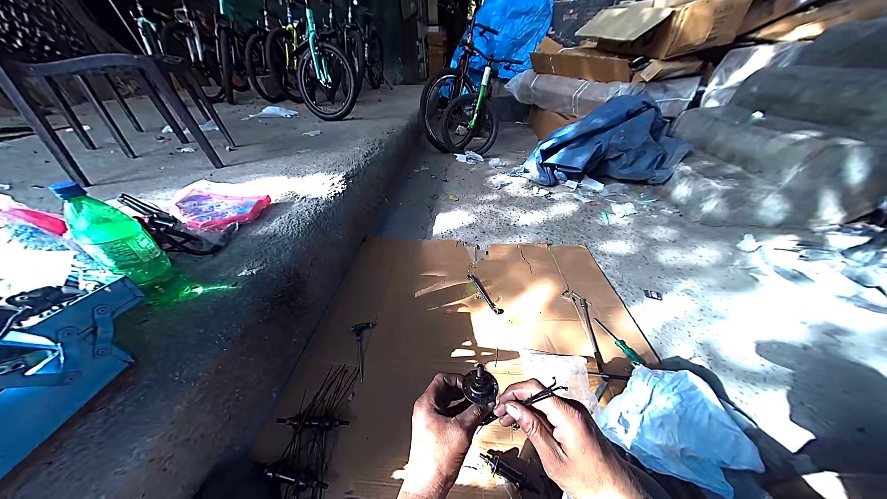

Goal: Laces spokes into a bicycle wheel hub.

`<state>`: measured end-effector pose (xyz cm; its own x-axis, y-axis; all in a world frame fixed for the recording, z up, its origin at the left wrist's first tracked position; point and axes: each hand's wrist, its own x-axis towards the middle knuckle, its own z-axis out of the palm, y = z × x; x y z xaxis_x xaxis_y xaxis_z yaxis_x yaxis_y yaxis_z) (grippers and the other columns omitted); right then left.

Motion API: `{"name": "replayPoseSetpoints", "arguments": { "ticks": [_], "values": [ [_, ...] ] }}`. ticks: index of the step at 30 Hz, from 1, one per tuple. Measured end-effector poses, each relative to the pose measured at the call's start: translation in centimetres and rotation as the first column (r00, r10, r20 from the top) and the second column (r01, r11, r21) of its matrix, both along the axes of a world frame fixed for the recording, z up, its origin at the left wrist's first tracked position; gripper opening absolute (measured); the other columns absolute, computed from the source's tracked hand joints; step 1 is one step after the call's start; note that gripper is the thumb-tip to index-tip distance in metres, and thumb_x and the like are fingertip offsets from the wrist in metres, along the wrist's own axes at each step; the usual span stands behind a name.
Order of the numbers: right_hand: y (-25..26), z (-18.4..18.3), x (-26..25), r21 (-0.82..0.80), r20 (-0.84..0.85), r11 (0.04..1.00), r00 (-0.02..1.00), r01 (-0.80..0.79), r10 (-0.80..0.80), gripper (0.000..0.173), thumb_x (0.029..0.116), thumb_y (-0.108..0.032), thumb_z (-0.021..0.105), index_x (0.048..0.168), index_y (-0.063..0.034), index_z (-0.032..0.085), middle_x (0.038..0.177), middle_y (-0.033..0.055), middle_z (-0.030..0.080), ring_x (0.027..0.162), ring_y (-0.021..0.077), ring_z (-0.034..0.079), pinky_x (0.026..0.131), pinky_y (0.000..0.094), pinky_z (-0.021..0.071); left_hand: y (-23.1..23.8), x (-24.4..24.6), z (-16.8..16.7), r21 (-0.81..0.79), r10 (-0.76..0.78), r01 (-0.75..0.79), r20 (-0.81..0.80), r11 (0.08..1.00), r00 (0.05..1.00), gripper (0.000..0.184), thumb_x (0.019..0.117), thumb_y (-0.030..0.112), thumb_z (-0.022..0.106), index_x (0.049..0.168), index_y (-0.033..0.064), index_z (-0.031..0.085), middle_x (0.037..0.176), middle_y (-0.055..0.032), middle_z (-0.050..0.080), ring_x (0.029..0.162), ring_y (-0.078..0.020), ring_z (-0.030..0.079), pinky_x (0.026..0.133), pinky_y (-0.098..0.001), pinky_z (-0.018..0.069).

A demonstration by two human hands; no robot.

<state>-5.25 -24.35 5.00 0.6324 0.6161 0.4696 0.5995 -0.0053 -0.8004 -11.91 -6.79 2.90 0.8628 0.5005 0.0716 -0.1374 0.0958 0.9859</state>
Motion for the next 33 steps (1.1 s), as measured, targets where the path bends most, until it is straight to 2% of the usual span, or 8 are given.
{"name": "replayPoseSetpoints", "arguments": {
  "ticks": [5, 13, 16, 19, 21, 27, 29, 33],
  "values": [
    [0.0, -0.1, 0.0, -0.048, -0.004, 0.999, 1.0, 0.023, -0.024, 0.023, 0.1095, -0.025, 0.05, 0.115, -0.0089, 0.066, 0.102, -0.0012, 0.075, 0.09, 0.0085, 0.074, 0.08, 0.0265, 0.0651, -0.1, 0.0, -0.2, 0.031, 0.004, -0.004, 0.0, 1.0, 1.0, 0.037, 0.0708, 0.0, 0.088, 0.1, -0.0016, 0.066, 0.093, -0.0123, 0.074, 0.085, -0.0223, 0.075, 0.076, -0.0351, 0.0665],
    [0.8, 1.0, -1.1, -0.424, 0.025, 0.86, 0.953, 0.284, -0.302, 0.024, 0.1068, -0.028, 0.046, 0.117, -0.0137, 0.062, 0.095, -0.0016, 0.074, 0.083, 0.0108, 0.073, 0.076, 0.0318, 0.0612, -0.6, 0.1, -0.7, 0.202, 0.108, -0.106, 0.001, 0.974, 0.994, 0.035, 0.0741, 0.012, 0.087, 0.101, 0.0031, 0.067, 0.094, -0.0055, 0.074, 0.085, -0.0179, 0.075, 0.077, -0.0336, 0.0668],
    [1.1, 1.3, -1.6, -0.554, 0.086, 0.79, 0.962, 0.262, -0.258, 0.025, 0.107, -0.026, 0.046, 0.121, -0.0118, 0.062, 0.095, 0.0044, 0.073, 0.085, 0.0194, 0.072, 0.078, 0.0393, 0.0599, -0.5, 0.1, -0.6, 0.168, 0.124, -0.117, -0.03, 0.979, 0.992, 0.037, 0.072, 0.01, 0.088, 0.1, 0.002, 0.067, 0.092, -0.0068, 0.074, 0.085, -0.0182, 0.075, 0.077, -0.0335, 0.0667],
    [1.3, 0.6, -2.5, -0.617, 0.329, 0.697, 0.924, 0.365, -0.193, 0.022, 0.1007, -0.017, 0.056, 0.116, -0.004, 0.066, 0.088, 0.0137, 0.072, 0.075, 0.031, 0.074, 0.065, 0.0463, 0.062, -0.4, 0.2, -0.4, 0.124, 0.126, -0.122, -0.023, 0.985, 0.992, 0.036, 0.0712, 0.005, 0.087, 0.099, 0.0004, 0.066, 0.091, -0.0092, 0.074, 0.085, -0.0202, 0.075, 0.075, -0.0338, 0.0666],
    [0.5, 1.5, -2.2, -0.738, 0.222, 0.628, 0.968, 0.246, -0.118, 0.022, 0.1039, -0.019, 0.054, 0.114, -0.0033, 0.064, 0.091, 0.0178, 0.071, 0.083, 0.0365, 0.073, 0.071, 0.0517, 0.0595, -0.4, 0.3, -0.2, 0.113, 0.128, -0.127, -0.002, 0.985, 0.992, 0.035, 0.0711, 0.003, 0.086, 0.099, 0.0, 0.066, 0.092, -0.0097, 0.074, 0.085, -0.0206, 0.075, 0.076, -0.034, 0.0664],
    [-3.1, 3.7, 0.4, -0.773, 0.077, 0.627, 0.995, 0.096, -0.058, 0.029, 0.1015, -0.039, 0.058, 0.102, -0.0168, 0.077, 0.085, 0.0087, 0.074, 0.083, 0.0292, 0.072, 0.074, 0.055, 0.0554, -0.3, 0.1, 0.2, 0.072, 0.135, -0.139, 0.051, 0.988, 0.989, 0.035, 0.0714, 0.002, 0.087, 0.099, -0.001, 0.066, 0.093, -0.0118, 0.074, 0.086, -0.0233, 0.075, 0.077, -0.036, 0.067],
    [-3.3, 4.3, 0.4, -0.827, 0.045, 0.562, 0.999, 0.037, 0.0, 0.029, 0.1017, -0.038, 0.058, 0.106, -0.0176, 0.077, 0.096, 0.0084, 0.076, 0.092, 0.0297, 0.072, 0.08, 0.0555, 0.0544, -0.5, 0.0, 0.1, 0.062, 0.131, -0.135, 0.068, 0.989, 0.989, 0.036, 0.0707, 0.001, 0.087, 0.099, -0.0017, 0.065, 0.094, -0.0129, 0.073, 0.086, -0.0248, 0.075, 0.077, -0.0372, 0.067],
    [-2.7, 2.0, -0.3, -0.752, 0.179, 0.643, 0.984, 0.144, -0.012, 0.025, 0.1008, -0.028, 0.058, 0.102, -0.0116, 0.076, 0.104, 0.0091, 0.072, 0.093, 0.0282, 0.071, 0.078, 0.0501, 0.0573, -0.8, -0.1, 0.2, 0.045, 0.116, -0.12, 0.083, 0.992, 0.99, 0.039, 0.0686, -0.001, 0.088, 0.097, -0.001, 0.061, 0.094, -0.0135, 0.072, 0.085, -0.0262, 0.075, 0.075, -0.039, 0.0671]
  ]
}}
